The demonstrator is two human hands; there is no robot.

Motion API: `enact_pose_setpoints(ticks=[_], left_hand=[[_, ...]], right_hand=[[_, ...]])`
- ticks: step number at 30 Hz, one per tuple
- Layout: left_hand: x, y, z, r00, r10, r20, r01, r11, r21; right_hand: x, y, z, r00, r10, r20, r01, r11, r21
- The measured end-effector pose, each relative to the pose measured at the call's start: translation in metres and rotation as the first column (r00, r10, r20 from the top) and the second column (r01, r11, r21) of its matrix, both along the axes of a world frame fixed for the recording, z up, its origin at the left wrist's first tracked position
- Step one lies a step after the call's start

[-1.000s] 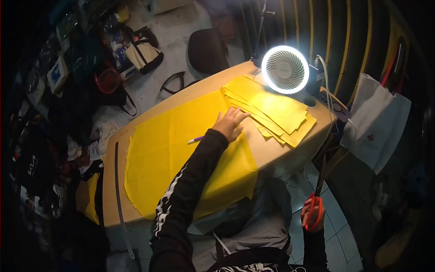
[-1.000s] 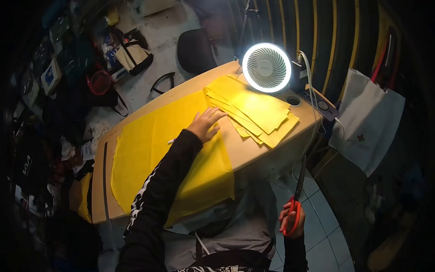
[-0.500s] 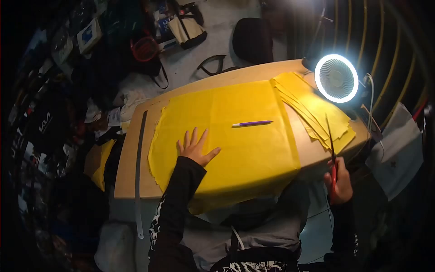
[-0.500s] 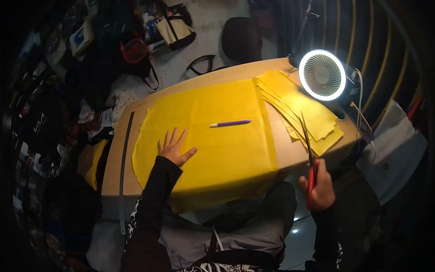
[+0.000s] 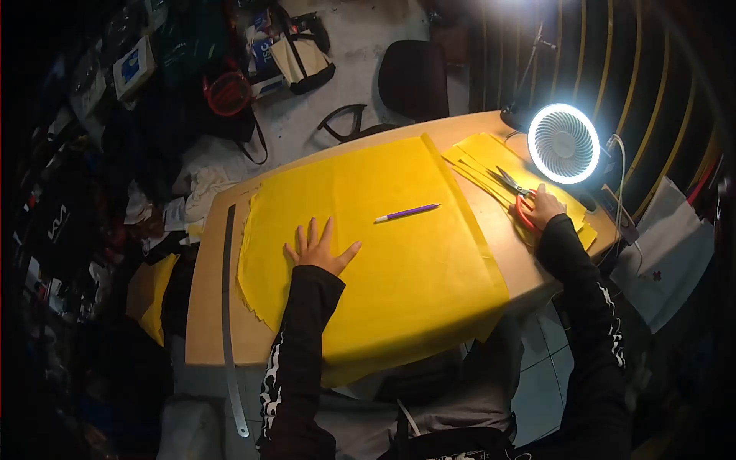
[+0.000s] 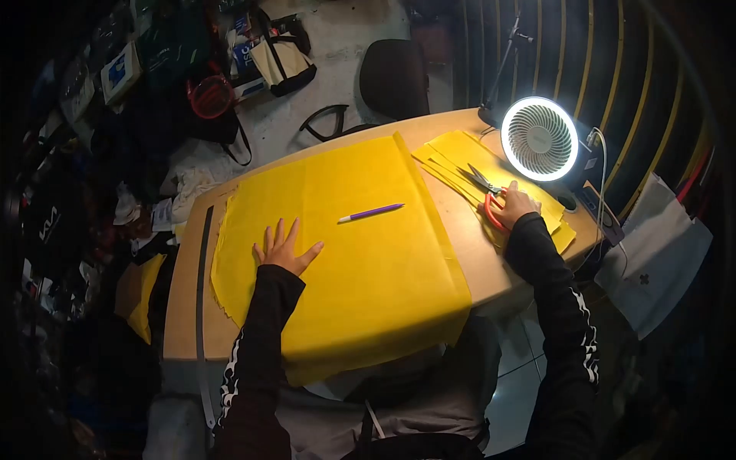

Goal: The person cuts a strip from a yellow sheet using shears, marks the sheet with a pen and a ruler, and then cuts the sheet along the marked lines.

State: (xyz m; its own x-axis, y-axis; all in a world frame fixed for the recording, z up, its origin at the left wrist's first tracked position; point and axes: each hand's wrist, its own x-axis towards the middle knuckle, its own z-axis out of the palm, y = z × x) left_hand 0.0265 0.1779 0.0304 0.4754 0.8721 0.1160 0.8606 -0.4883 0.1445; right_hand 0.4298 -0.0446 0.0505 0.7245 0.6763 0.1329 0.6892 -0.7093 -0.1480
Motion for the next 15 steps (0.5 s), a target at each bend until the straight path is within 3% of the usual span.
enact_pose_setpoints(ticks=[6, 12, 15], left_hand=[[0.004, 0.016, -0.004, 1.000, 0.008, -0.023, -0.007, 1.000, 0.028], [0.003, 0.017, -0.002, 1.000, 0.012, -0.008, -0.011, 1.000, 0.025], [0.003, 0.018, -0.004, 1.000, 0.010, -0.004, -0.010, 1.000, 0.027]], right_hand=[[0.012, 0.006, 0.004, 0.996, 0.026, -0.082, -0.027, 0.999, -0.018], [0.015, 0.022, 0.006, 0.998, 0.037, 0.045, -0.036, 0.999, -0.036], [-0.022, 0.018, 0.019, 0.984, 0.159, 0.080, -0.164, 0.985, 0.052]])
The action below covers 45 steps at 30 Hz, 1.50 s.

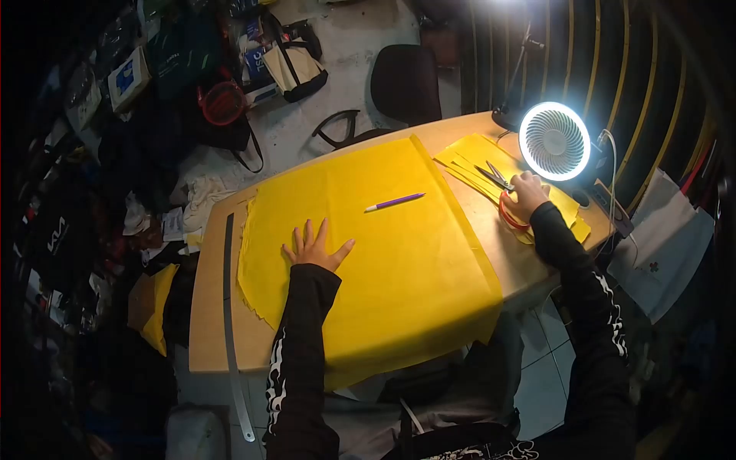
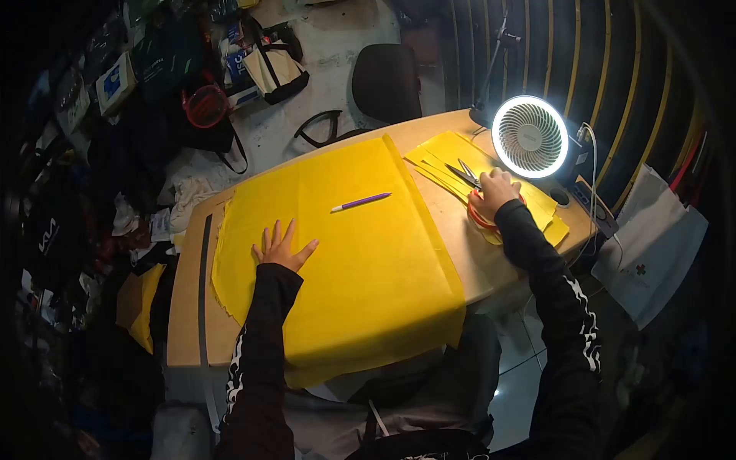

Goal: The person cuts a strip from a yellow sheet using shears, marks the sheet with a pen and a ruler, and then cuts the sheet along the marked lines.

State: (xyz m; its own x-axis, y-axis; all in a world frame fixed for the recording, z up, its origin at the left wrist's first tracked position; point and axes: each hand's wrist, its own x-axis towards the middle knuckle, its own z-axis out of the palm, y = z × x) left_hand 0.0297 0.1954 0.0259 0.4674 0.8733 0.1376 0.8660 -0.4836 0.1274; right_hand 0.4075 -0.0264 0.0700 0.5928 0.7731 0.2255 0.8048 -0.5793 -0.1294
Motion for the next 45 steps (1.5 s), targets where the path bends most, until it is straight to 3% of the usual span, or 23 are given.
enact_pose_setpoints(ticks=[3, 6, 9, 11, 14, 17, 19, 21, 25, 27, 29, 31, 33, 36, 37, 39, 40, 42, 45], left_hand=[[-0.001, 0.001, 0.000, 1.000, -0.003, 0.012, 0.003, 1.000, 0.001], [-0.002, 0.000, 0.000, 0.999, -0.008, 0.032, 0.008, 1.000, 0.000], [-0.003, 0.001, 0.000, 0.999, -0.011, 0.052, 0.011, 1.000, 0.004], [-0.004, 0.001, -0.002, 0.998, -0.009, 0.057, 0.009, 1.000, 0.011], [-0.004, 0.002, -0.002, 0.998, -0.013, 0.056, 0.013, 1.000, 0.006], [-0.004, 0.005, -0.002, 0.998, -0.005, 0.063, 0.003, 1.000, 0.028], [-0.006, 0.005, -0.005, 0.997, 0.001, 0.080, -0.004, 0.999, 0.038], [-0.006, 0.006, -0.006, 0.993, -0.006, 0.117, -0.001, 0.999, 0.054], [-0.011, 0.013, -0.012, 0.977, -0.015, 0.212, 0.017, 1.000, -0.009], [-0.025, 0.017, -0.015, 0.954, -0.091, 0.286, 0.075, 0.995, 0.066], [-0.062, 0.013, -0.024, 0.912, -0.195, 0.362, 0.178, 0.981, 0.078], [-0.113, -0.019, -0.003, 0.897, -0.202, 0.393, 0.169, 0.979, 0.116], [-0.164, -0.072, 0.034, 0.923, -0.020, 0.385, -0.054, 0.982, 0.180], [-0.268, -0.117, 0.023, 0.915, 0.205, 0.349, -0.332, 0.873, 0.357], [-0.283, -0.140, 0.026, 0.808, 0.336, 0.483, -0.493, 0.835, 0.245], [-0.358, -0.156, -0.014, 0.658, 0.540, 0.525, -0.601, 0.797, -0.065], [-0.355, -0.167, -0.010, 0.516, 0.620, 0.591, -0.561, 0.766, -0.314], [-0.343, -0.194, -0.003, 0.205, 0.789, 0.580, -0.310, 0.614, -0.726], [-0.326, -0.213, -0.011, 0.259, 0.740, 0.621, -0.083, 0.657, -0.749]], right_hand=[[-0.026, 0.009, -0.012, 0.978, 0.199, 0.059, -0.203, 0.975, 0.089], [-0.060, 0.033, -0.021, 0.856, 0.512, 0.069, -0.513, 0.830, 0.218], [-0.091, 0.081, -0.032, 0.796, 0.603, 0.051, -0.600, 0.776, 0.193], [-0.100, 0.120, -0.044, 0.835, 0.544, 0.078, -0.549, 0.822, 0.150], [-0.103, 0.158, -0.066, 0.881, 0.444, 0.166, -0.474, 0.821, 0.319], [-0.103, 0.166, -0.067, 0.913, 0.409, -0.006, -0.393, 0.881, 0.262], [-0.098, 0.169, -0.074, 0.889, 0.458, -0.009, -0.422, 0.825, 0.375], [-0.093, 0.172, -0.066, 0.855, 0.484, -0.184, -0.422, 0.858, 0.294], [-0.097, 0.166, -0.069, 0.858, 0.501, -0.114, -0.446, 0.837, 0.316], [-0.095, 0.168, -0.064, 0.857, 0.504, -0.103, -0.455, 0.837, 0.304], [-0.097, 0.168, -0.062, 0.862, 0.501, -0.075, -0.463, 0.839, 0.286], [-0.098, 0.168, -0.064, 0.865, 0.499, -0.050, -0.464, 0.834, 0.299], [-0.100, 0.167, -0.068, 0.859, 0.512, -0.030, -0.476, 0.817, 0.325], [-0.093, 0.171, -0.072, 0.862, 0.507, -0.003, -0.478, 0.815, 0.327], [-0.093, 0.172, -0.076, 0.860, 0.510, -0.003, -0.484, 0.817, 0.313], [-0.094, 0.172, -0.074, 0.862, 0.507, 0.002, -0.482, 0.818, 0.314], [-0.094, 0.172, -0.076, 0.860, 0.510, 0.009, -0.486, 0.814, 0.319], [-0.096, 0.171, -0.074, 0.863, 0.505, 0.013, -0.484, 0.819, 0.308], [-0.096, 0.171, -0.074, 0.868, 0.497, 0.008, -0.477, 0.827, 0.298]])
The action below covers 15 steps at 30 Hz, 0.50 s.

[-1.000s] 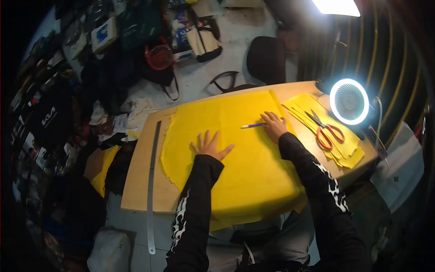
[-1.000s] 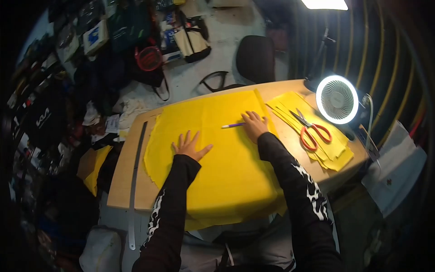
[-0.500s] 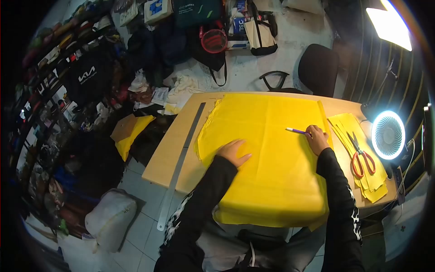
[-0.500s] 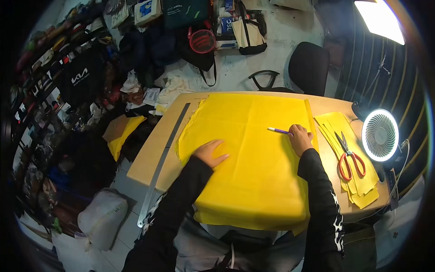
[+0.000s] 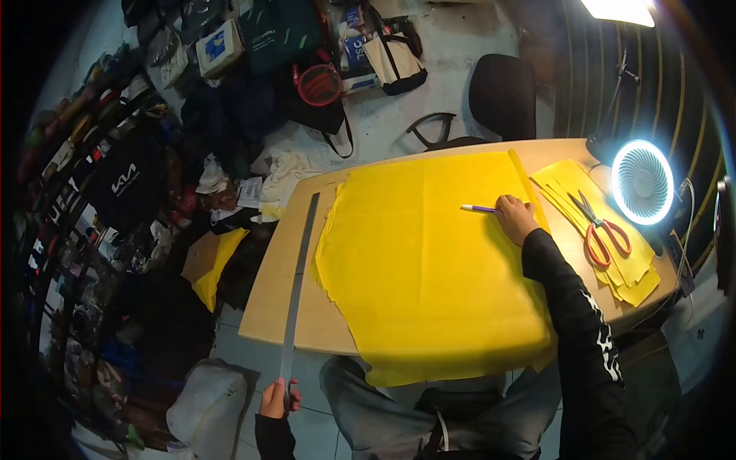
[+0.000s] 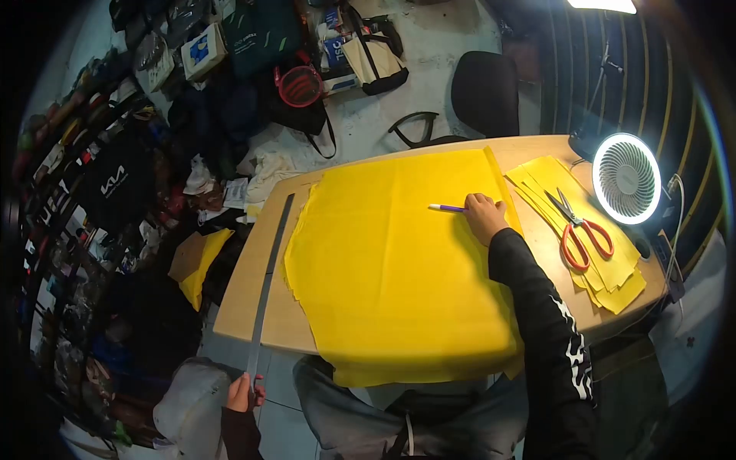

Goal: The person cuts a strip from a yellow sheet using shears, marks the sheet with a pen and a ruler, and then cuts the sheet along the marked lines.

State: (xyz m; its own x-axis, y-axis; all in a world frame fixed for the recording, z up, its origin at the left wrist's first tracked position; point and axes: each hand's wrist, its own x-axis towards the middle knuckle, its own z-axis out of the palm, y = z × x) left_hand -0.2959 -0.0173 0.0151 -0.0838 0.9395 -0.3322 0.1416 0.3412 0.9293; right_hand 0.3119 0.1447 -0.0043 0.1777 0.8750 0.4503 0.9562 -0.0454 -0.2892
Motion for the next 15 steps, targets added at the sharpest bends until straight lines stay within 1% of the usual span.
enact_pose_setpoints(ticks=[1, 5, 6, 7, 8, 10, 11, 13, 14, 15], left_hand=[[0.003, -0.002, -0.005, 0.999, -0.020, 0.029, 0.018, 0.998, 0.061], [0.020, -0.015, 0.003, 0.997, 0.007, -0.076, 0.009, 0.979, 0.205], [0.023, -0.017, 0.006, 0.996, 0.008, -0.083, 0.010, 0.976, 0.217], [0.025, -0.019, 0.009, 0.995, 0.009, -0.095, 0.013, 0.973, 0.228], [0.026, -0.020, 0.013, 0.994, 0.010, -0.109, 0.017, 0.971, 0.239], [0.035, -0.023, 0.023, 0.997, -0.001, -0.081, 0.020, 0.972, 0.235], [0.039, -0.024, 0.025, 0.998, -0.006, -0.069, 0.023, 0.970, 0.241], [0.051, -0.026, 0.032, 0.998, -0.029, -0.049, 0.041, 0.965, 0.261], [0.058, -0.026, 0.036, 0.998, -0.051, -0.038, 0.059, 0.961, 0.270], [0.065, -0.026, 0.039, 0.997, -0.074, -0.026, 0.078, 0.957, 0.279]], right_hand=[[0.000, -0.001, 0.000, 1.000, 0.002, -0.009, -0.002, 1.000, -0.015], [0.001, -0.002, 0.005, 1.000, 0.002, -0.027, -0.003, 0.998, -0.056], [0.001, -0.002, 0.006, 1.000, 0.003, -0.031, -0.005, 0.998, -0.063], [0.001, -0.003, 0.005, 1.000, 0.002, 0.001, -0.002, 1.000, 0.002], [0.001, -0.003, 0.005, 1.000, 0.002, -0.004, -0.002, 1.000, -0.004], [0.002, -0.004, 0.008, 1.000, 0.002, -0.017, -0.002, 1.000, -0.017], [0.004, -0.005, 0.009, 1.000, 0.003, 0.004, -0.003, 1.000, -0.007], [0.010, -0.004, 0.006, 1.000, -0.015, 0.009, 0.014, 0.998, 0.056], [0.013, -0.002, 0.004, 1.000, -0.026, 0.012, 0.025, 0.996, 0.085], [0.019, 0.002, 0.004, 0.995, -0.086, -0.044, 0.090, 0.990, 0.106]])
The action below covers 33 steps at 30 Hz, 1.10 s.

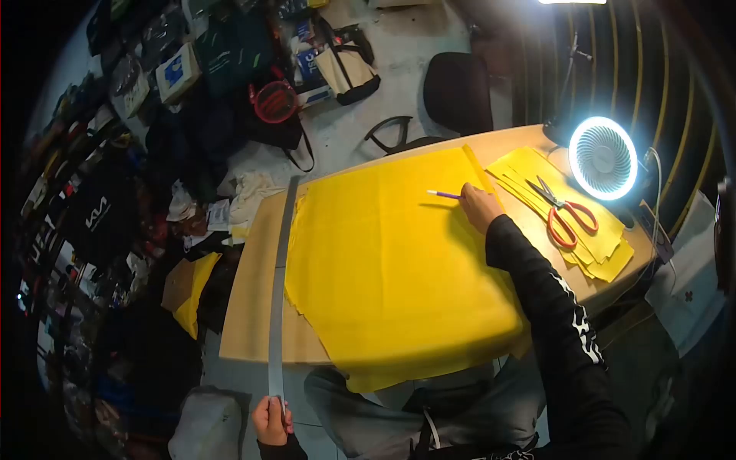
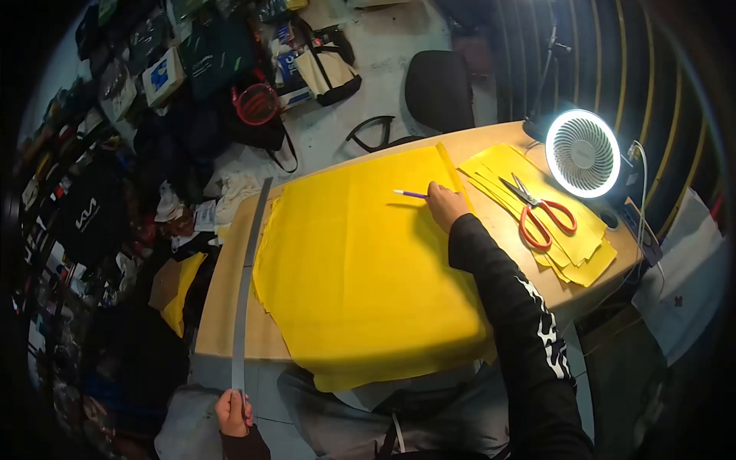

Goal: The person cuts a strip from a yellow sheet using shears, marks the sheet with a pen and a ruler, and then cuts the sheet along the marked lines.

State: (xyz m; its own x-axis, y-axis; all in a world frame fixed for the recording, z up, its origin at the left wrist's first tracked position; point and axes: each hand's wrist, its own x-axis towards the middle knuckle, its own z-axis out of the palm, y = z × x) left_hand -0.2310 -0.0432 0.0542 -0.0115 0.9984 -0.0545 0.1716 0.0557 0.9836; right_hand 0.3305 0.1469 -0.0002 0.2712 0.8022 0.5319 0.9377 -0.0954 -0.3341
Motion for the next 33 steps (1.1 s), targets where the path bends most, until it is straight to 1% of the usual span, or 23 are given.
enact_pose_setpoints(ticks=[1, 2, 5, 6, 8, 11, 12, 13, 15, 19, 20, 24, 33], left_hand=[[0.009, 0.001, 0.004, 1.000, -0.024, 0.011, 0.023, 1.000, 0.008], [0.025, 0.003, 0.008, 0.996, -0.075, 0.058, 0.075, 0.997, 0.003], [0.077, 0.006, 0.014, 0.965, -0.187, 0.183, 0.193, 0.981, -0.014], [0.096, 0.007, 0.016, 0.951, -0.206, 0.231, 0.221, 0.974, -0.042], [0.131, 0.012, 0.015, 0.930, -0.258, 0.263, 0.281, 0.958, -0.054], [0.178, 0.013, 0.012, 0.883, -0.314, 0.349, 0.361, 0.930, -0.075], [0.192, 0.012, 0.012, 0.862, -0.297, 0.411, 0.374, 0.920, -0.118], [0.202, 0.013, 0.006, 0.848, -0.322, 0.420, 0.410, 0.902, -0.135], [0.222, 0.010, -0.006, 0.827, -0.371, 0.422, 0.460, 0.879, -0.129], [0.252, 0.003, -0.019, 0.780, -0.462, 0.422, 0.550, 0.828, -0.109], [0.259, 0.000, -0.021, 0.769, -0.465, 0.439, 0.558, 0.824, -0.103], [0.280, -0.013, -0.023, 0.725, -0.488, 0.486, 0.586, 0.808, -0.062], [0.284, -0.034, -0.041, 0.787, -0.451, 0.421, 0.506, 0.862, -0.024]], right_hand=[[0.005, 0.006, 0.002, 0.997, -0.060, -0.056, 0.061, 0.998, 0.022], [0.014, 0.005, 0.002, 0.985, -0.129, -0.118, 0.134, 0.990, 0.039], [0.021, -0.004, 0.021, 0.941, -0.228, -0.251, 0.276, 0.946, 0.172], [0.027, -0.004, 0.022, 0.930, -0.168, -0.327, 0.258, 0.932, 0.255], [0.040, -0.006, 0.022, 0.893, -0.028, -0.448, 0.236, 0.878, 0.417], [0.046, -0.013, 0.031, 0.844, 0.079, -0.531, 0.260, 0.805, 0.533], [0.045, -0.019, 0.037, 0.827, 0.079, -0.556, 0.272, 0.811, 0.519], [0.046, -0.021, 0.040, 0.819, 0.063, -0.570, 0.285, 0.818, 0.499], [0.048, -0.024, 0.044, 0.801, 0.033, -0.597, 0.308, 0.832, 0.460], [0.056, -0.024, 0.042, 0.780, 0.027, -0.625, 0.333, 0.827, 0.452], [0.057, -0.021, 0.040, 0.783, 0.063, -0.619, 0.336, 0.794, 0.507], [0.058, -0.024, 0.045, 0.766, 0.080, -0.638, 0.342, 0.790, 0.509], [0.058, -0.026, 0.048, 0.762, 0.078, -0.643, 0.343, 0.794, 0.503]])
